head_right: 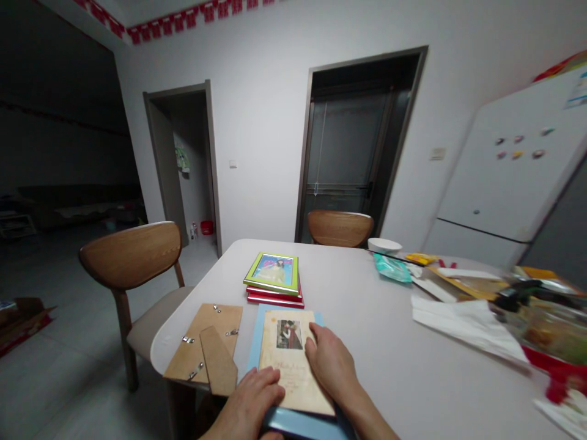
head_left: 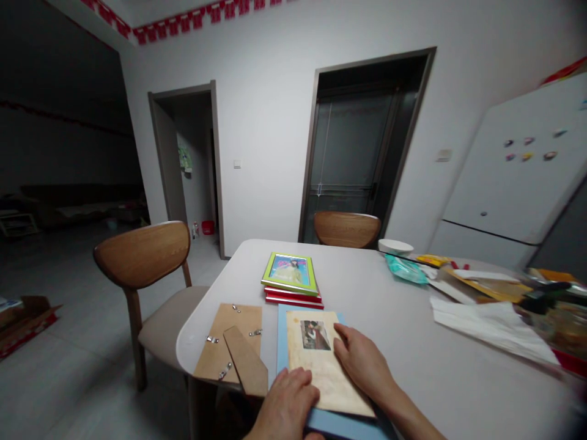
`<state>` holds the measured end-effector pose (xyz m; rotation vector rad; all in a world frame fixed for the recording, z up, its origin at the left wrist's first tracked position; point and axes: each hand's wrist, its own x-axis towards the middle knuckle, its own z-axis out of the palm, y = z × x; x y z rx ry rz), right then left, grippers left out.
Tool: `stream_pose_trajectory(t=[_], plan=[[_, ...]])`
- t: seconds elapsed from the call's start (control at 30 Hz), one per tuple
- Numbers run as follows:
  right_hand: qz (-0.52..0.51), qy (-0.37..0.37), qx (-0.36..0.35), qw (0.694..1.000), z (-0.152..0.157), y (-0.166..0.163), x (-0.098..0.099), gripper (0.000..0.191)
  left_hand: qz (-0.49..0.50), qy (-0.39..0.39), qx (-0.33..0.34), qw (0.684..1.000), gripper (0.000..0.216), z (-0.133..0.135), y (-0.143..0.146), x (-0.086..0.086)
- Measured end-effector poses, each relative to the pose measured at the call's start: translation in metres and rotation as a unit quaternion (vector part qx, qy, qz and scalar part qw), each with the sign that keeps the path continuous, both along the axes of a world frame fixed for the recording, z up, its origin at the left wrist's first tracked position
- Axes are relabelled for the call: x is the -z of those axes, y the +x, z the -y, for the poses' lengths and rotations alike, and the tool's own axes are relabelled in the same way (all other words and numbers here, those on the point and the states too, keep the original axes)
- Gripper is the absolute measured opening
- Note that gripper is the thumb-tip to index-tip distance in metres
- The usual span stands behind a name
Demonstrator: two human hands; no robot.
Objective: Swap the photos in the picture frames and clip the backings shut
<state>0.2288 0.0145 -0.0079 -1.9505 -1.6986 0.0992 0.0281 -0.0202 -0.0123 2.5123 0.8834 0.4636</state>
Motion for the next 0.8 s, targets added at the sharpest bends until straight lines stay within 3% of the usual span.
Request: stream_pose_trajectory(t=[0.2, 0.37, 0.47, 0.57, 0.73, 0.8], plan=[[0.099, 0.017, -0.044, 0.994, 0.007, -0.003, 0.006, 0.027, -0.012, 0.021, -0.005, 1.0, 0.053, -0.002, 0.004, 0.007], [0.11, 0.009, -0.063, 0.992, 0.009, -0.005, 0.003, 0.026, 0.023, 0.007, -0.007, 1.0, 0.049, -0.001, 0.004, 0.006], [0.087, 0.009, -0.053, 0.995, 0.01, -0.011, -0.003, 0.026, 0.069, 0.009, -0.01, 0.998, 0.054, 0.0, -0.011, 0.002], [0.051, 0.018, -0.078, 0.995, 0.014, -0.031, -0.013, 0.028, 0.084, 0.04, -0.086, 0.992, 0.058, -0.003, -0.045, 0.002], [0.042, 0.013, -0.195, 0.98, 0.017, -0.089, -0.027, 0.029, -0.016, 0.076, -0.296, 0.952, 0.056, -0.021, -0.111, 0.012], [0.061, 0.002, -0.228, 0.972, 0.017, -0.112, -0.025, 0.029, -0.041, 0.097, -0.32, 0.942, 0.053, -0.028, -0.127, 0.019]])
